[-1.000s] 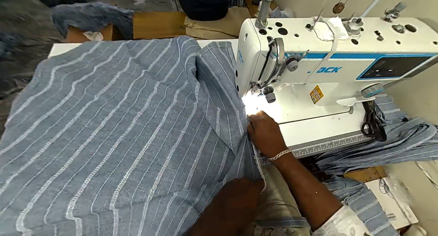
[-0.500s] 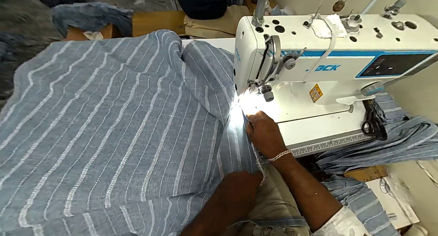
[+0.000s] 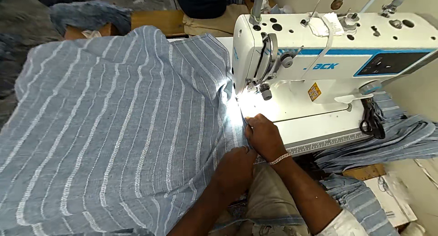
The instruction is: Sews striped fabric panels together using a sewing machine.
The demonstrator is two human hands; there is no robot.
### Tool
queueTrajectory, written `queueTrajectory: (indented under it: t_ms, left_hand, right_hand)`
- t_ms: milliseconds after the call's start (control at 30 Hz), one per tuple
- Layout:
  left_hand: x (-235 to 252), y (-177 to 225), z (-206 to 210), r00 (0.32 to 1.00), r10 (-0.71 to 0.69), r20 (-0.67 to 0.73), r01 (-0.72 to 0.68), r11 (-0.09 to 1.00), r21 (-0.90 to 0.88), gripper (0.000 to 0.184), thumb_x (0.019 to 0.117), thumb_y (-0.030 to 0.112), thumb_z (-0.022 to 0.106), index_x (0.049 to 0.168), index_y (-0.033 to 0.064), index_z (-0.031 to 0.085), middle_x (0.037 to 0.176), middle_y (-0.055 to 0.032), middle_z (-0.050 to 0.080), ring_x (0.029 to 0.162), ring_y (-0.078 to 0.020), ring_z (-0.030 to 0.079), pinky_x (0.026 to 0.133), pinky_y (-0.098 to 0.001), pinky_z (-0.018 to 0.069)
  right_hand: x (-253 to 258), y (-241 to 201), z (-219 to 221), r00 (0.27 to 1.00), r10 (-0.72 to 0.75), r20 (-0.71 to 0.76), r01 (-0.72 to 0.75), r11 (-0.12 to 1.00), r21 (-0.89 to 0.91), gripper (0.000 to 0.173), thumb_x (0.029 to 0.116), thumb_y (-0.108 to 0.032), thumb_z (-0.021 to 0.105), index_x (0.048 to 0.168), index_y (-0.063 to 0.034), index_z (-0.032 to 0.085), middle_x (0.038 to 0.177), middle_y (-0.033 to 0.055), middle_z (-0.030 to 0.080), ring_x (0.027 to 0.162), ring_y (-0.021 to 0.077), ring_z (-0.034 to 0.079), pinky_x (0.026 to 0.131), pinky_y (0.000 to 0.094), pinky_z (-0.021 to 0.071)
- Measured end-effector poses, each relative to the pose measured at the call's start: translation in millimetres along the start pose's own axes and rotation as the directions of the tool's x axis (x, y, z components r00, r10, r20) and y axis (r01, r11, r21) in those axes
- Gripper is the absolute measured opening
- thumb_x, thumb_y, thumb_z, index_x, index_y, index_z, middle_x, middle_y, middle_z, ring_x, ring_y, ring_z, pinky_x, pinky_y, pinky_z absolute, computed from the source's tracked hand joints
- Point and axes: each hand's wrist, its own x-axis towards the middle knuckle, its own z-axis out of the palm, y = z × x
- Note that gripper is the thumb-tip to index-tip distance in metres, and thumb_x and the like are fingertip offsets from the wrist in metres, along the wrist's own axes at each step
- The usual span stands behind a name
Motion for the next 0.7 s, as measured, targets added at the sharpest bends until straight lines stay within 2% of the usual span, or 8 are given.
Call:
queueTrajectory:
  t_ms: [167, 300, 367, 433, 533, 567, 633, 700]
  left_hand:
    - [3.4, -4.7, 10.8, 0.987, -0.008, -0.163, 0.031, 0.99, 0.137, 0.021, 0.091, 0.013, 0.069, 0.111, 0.0073, 0.074, 0.11, -0.0149, 0.067, 0.1, -0.0341, 0.065, 0.078, -0.0482, 0.055]
    - [9.5, -5.4, 10.9, 0.976, -0.073, -0.206, 0.128, 0.956, 0.264, 0.029, 0.0955, 0.023, 0.065, 0.122, 0.0138, 0.073, 0.125, -0.0133, 0.064, 0.107, -0.0343, 0.061, 0.078, -0.0485, 0.0512]
    - [14.7, -9.4, 10.4, 0.979, -0.053, -0.197, 0.113, 0.946, 0.305, 0.032, 0.1001, 0.029, 0.059, 0.126, 0.0157, 0.072, 0.133, -0.0124, 0.062, 0.11, -0.0347, 0.061, 0.079, -0.049, 0.0503]
    - [17.6, -20.9, 3.3, 0.988, 0.012, -0.156, 0.028, 0.969, 0.247, 0.034, 0.1047, 0.035, 0.053, 0.129, 0.0199, 0.071, 0.141, -0.0109, 0.059, 0.118, -0.0344, 0.059, 0.084, -0.0507, 0.0502]
    - [6.5, -55.6, -37.2, 0.991, 0.023, -0.134, -0.025, 1.0, -0.014, 0.036, 0.1082, 0.036, 0.05, 0.128, 0.0168, 0.073, 0.142, -0.0071, 0.063, 0.13, -0.0301, 0.059, 0.105, -0.0564, 0.0488]
    - [-2.9, -70.1, -54.6, 0.983, -0.055, -0.177, 0.051, 0.998, -0.026, 0.036, 0.1082, 0.035, 0.051, 0.128, 0.0137, 0.072, 0.14, -0.0084, 0.064, 0.131, -0.0313, 0.059, 0.107, -0.0583, 0.0473]
    - [-27.4, -104.5, -89.3, 0.923, -0.32, -0.214, 0.327, 0.945, -0.002, 0.049, 0.107, 0.045, 0.051, 0.141, 0.0112, 0.062, 0.149, -0.0164, 0.056, 0.14, -0.0422, 0.049, 0.11, -0.0686, 0.0399]
    - [-46.4, -161.4, -108.7, 0.806, -0.554, -0.207, 0.562, 0.827, -0.024, 0.074, 0.1015, 0.059, 0.054, 0.157, 0.0113, 0.043, 0.162, -0.03, 0.033, 0.146, -0.0613, 0.026, 0.105, -0.0862, 0.0239]
  right_hand:
    - [-1.6, 2.7, 1.9, 1.0, -0.016, -0.023, 0.016, 1.0, 0.004, 0.03, 0.0998, -0.014, 0.057, 0.124, -0.0075, 0.074, 0.103, 0.0127, 0.069, 0.087, 0.0252, 0.07, 0.074, 0.041, 0.0594]
    - [-2.8, 2.3, 1.5, 0.999, -0.016, -0.037, 0.016, 1.0, 0.004, 0.029, 0.0997, -0.014, 0.057, 0.122, -0.0081, 0.075, 0.101, 0.0115, 0.069, 0.087, 0.0245, 0.07, 0.073, 0.0409, 0.059]
    - [-2.0, 3.6, 1.9, 0.998, -0.025, -0.063, 0.026, 1.0, 0.007, 0.027, 0.0996, -0.014, 0.059, 0.12, -0.0084, 0.076, 0.1, 0.0111, 0.07, 0.088, 0.0246, 0.07, 0.074, 0.041, 0.0592]
    - [1.3, 6.5, 3.0, 0.994, -0.049, -0.095, 0.052, 0.998, 0.024, 0.026, 0.0992, -0.014, 0.06, 0.118, -0.0081, 0.077, 0.099, 0.0116, 0.07, 0.089, 0.0256, 0.07, 0.077, 0.0418, 0.059]
    - [14.4, 13.4, 5.8, 0.983, -0.126, -0.132, 0.134, 0.99, 0.052, 0.025, 0.0981, -0.013, 0.06, 0.114, -0.0063, 0.078, 0.097, 0.0133, 0.07, 0.089, 0.0273, 0.07, 0.079, 0.043, 0.0588]
    - [19.1, 16.4, 7.0, 0.978, -0.157, -0.14, 0.164, 0.985, 0.046, 0.025, 0.0984, -0.013, 0.059, 0.114, -0.0066, 0.078, 0.096, 0.0132, 0.07, 0.088, 0.0269, 0.07, 0.078, 0.0424, 0.0587]
    - [25.4, 21.7, 8.1, 0.967, -0.21, -0.143, 0.218, 0.975, 0.042, 0.026, 0.0993, -0.014, 0.058, 0.115, -0.0067, 0.077, 0.096, 0.0132, 0.069, 0.087, 0.0263, 0.07, 0.077, 0.0411, 0.0587]
    - [29.1, 25.7, 6.5, 0.963, -0.233, -0.137, 0.242, 0.969, 0.05, 0.026, 0.1001, -0.014, 0.058, 0.115, -0.0067, 0.077, 0.098, 0.0135, 0.07, 0.087, 0.0261, 0.07, 0.077, 0.0406, 0.0586]
